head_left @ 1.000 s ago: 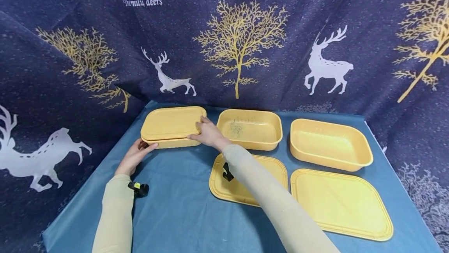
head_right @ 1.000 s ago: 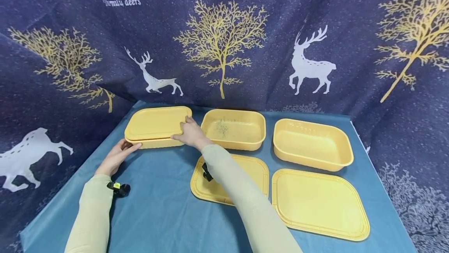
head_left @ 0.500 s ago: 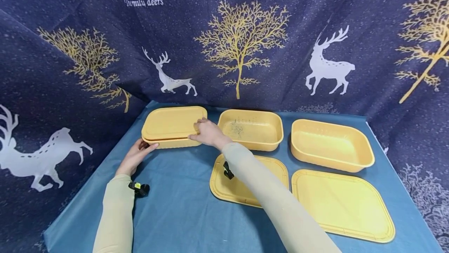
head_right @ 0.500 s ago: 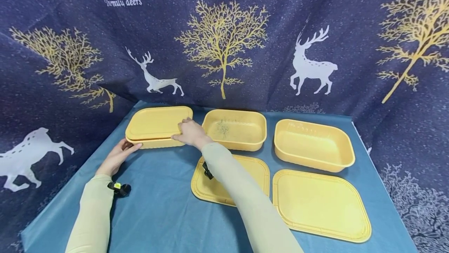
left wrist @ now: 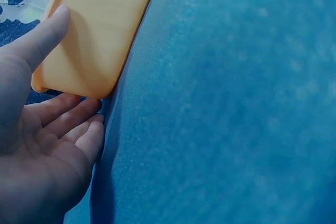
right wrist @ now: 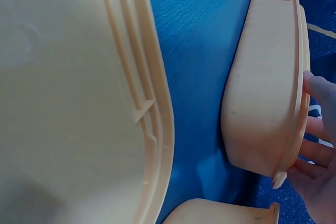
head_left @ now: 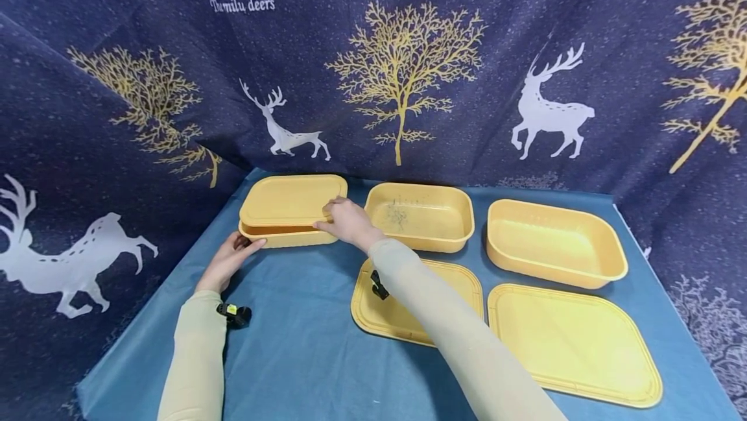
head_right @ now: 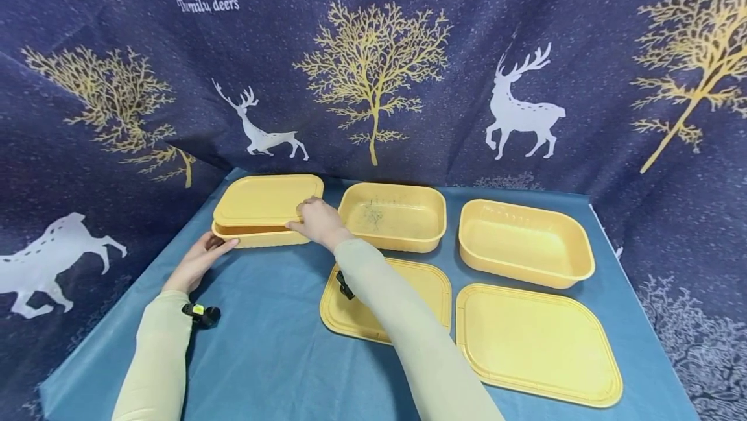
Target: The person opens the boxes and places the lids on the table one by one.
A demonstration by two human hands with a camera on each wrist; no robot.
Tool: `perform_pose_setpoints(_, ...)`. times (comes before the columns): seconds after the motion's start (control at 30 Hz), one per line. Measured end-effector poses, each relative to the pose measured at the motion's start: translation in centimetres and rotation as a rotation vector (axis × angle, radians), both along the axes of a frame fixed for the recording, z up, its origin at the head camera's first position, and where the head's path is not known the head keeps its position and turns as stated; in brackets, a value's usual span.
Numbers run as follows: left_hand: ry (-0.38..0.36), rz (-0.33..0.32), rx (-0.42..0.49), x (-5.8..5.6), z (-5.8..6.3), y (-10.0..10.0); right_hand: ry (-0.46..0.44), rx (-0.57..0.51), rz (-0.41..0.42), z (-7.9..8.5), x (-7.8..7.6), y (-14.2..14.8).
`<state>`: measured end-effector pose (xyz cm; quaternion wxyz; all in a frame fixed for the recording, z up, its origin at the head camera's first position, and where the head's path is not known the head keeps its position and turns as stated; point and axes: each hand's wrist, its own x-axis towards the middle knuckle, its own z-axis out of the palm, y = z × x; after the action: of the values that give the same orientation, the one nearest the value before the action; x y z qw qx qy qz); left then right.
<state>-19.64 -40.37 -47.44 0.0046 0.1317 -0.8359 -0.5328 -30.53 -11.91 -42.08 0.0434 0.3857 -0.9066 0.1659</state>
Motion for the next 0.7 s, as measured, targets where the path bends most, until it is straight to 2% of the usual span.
perform_pose_setpoints(0.37, -0.006, -0.001, 0.009, 0.0, -0.1, 0.1, -0.070, 0.049, -0.062, 0.2, -0.3, -0.8)
perform_pose_setpoints(0.7, -0.020, 0.014, 0.005, 0.0, 0.1, 0.1, -0.164, 0.029, -0.057, 0.7, -0.6, -1.7)
